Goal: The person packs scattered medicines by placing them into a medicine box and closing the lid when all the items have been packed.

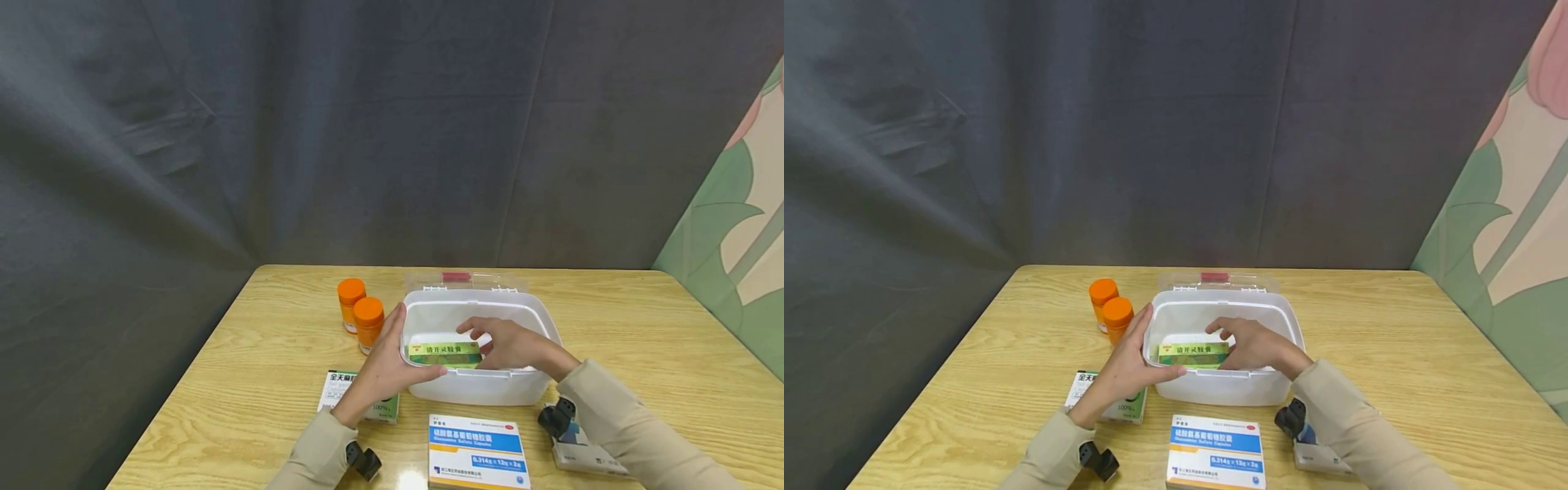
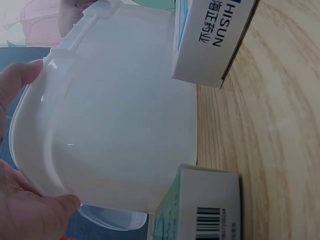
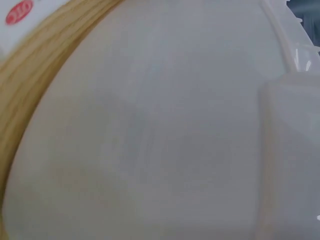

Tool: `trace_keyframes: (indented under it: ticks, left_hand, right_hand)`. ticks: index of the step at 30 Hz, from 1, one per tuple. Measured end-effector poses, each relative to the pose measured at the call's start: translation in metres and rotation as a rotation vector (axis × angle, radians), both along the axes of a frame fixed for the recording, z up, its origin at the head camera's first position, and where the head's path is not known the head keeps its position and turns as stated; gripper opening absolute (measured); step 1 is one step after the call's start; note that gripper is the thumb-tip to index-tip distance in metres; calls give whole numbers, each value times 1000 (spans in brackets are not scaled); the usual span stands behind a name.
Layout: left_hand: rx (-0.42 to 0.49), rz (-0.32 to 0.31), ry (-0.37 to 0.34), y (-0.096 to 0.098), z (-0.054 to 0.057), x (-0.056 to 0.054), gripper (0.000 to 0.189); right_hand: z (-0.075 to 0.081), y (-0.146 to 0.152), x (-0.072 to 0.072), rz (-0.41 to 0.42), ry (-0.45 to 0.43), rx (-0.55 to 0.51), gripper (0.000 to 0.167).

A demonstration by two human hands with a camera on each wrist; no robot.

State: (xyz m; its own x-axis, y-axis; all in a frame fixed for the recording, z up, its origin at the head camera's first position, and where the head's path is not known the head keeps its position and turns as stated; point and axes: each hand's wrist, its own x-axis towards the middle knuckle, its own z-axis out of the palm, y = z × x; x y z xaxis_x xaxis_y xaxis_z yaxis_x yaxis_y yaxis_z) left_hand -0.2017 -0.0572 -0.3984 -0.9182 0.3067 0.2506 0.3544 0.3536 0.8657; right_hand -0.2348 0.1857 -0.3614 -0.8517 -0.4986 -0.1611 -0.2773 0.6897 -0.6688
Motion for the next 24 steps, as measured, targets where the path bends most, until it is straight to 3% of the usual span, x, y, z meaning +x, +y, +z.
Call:
trace_keyframes:
  ticks: [4, 16, 24]
  left_hand:
    - [-12, 3, 2, 0, 1, 0, 112]
    - [3, -7, -1, 1, 1, 1, 110]
    - [4, -11, 7, 1, 1, 1, 110]
  right_hand:
    - [0, 0, -1, 10, -38, -31, 60]
    - [2, -1, 0, -1, -36, -2, 51]
    - [5, -2, 0, -37, 9, 141, 50]
